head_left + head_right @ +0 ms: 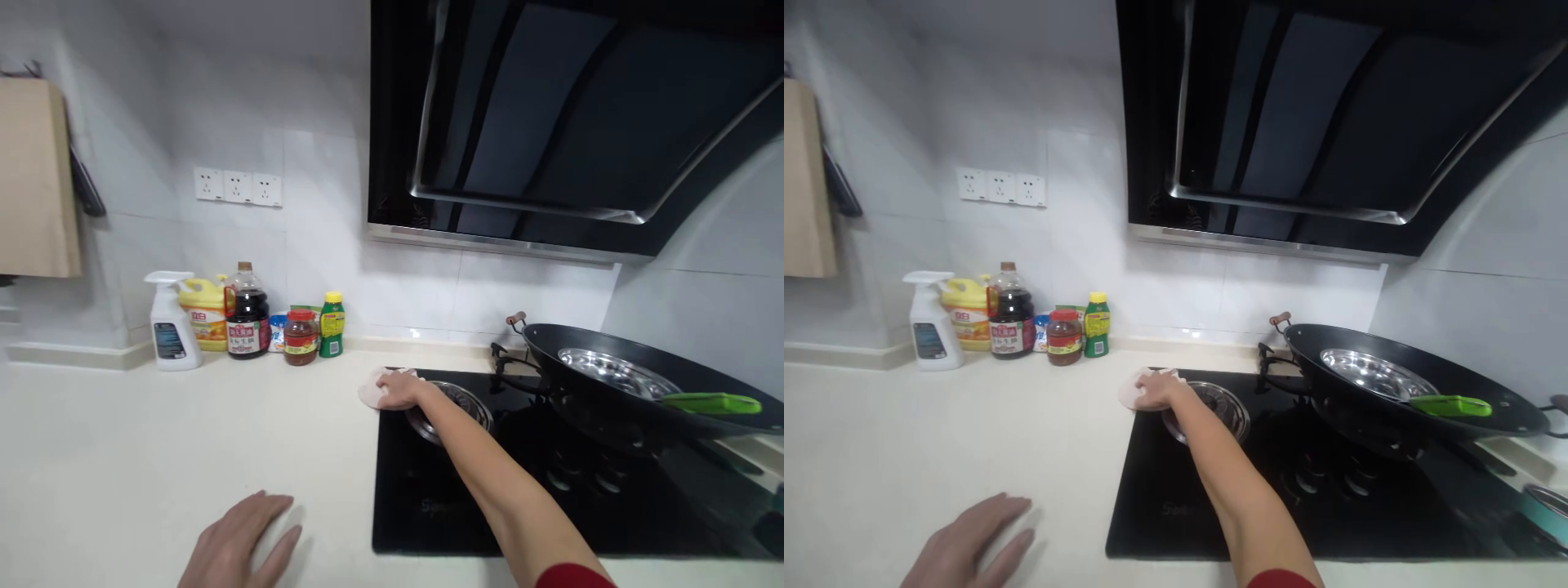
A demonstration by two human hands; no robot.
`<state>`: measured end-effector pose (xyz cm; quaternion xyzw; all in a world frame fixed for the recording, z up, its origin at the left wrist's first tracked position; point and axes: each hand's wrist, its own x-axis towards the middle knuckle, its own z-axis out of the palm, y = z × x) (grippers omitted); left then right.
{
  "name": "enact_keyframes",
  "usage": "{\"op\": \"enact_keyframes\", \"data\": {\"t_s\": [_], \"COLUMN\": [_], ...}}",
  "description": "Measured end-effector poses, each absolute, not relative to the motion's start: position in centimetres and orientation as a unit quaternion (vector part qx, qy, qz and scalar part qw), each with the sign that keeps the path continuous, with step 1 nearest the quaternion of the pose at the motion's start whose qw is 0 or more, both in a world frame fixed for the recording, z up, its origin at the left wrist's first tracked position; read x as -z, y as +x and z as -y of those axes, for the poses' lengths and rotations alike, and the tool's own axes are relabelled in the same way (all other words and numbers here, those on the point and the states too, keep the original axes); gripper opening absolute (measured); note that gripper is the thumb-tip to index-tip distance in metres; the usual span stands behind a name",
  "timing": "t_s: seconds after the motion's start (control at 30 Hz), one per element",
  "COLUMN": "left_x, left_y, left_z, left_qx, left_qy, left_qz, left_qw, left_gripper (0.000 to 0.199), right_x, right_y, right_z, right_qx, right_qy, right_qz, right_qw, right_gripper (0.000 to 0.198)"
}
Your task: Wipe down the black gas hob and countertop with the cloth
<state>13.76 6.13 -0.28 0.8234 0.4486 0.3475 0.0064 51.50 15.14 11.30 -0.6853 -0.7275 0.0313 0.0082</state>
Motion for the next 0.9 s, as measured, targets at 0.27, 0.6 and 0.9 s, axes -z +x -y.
{"op": "enact_keyframes", "data": {"t_s": [0.27, 0.6, 0.9], "left_x": [-1.3, -2.1, -2.0], "left_y": [14.0, 14.4, 14.4], "left_z": [-5.2, -5.1, -5.1], "left_qx": [-0.325, -0.289, -0.292], "left_qy": [0.843, 0.857, 0.861], "left_qz": [-0.429, -0.425, -0.415], "left_qw": [0.016, 0.043, 0.032], "left_gripper": [0.047, 0.053, 0.054], "right_x": [-9.8, -8.4, -8.0], "right_y": [46.4, 50.0, 56.1], "right_z": [-4.4, 9.6, 8.8], "right_qx": [-0.011, 0.029, 0.056], "right_qy": [-0.623, -0.679, -0.808], "right_qz": [0.779, 0.720, 0.581], "right_qw": [0.065, 0.139, 0.084], "right_gripper": [0.061, 0.037, 0.039]}}
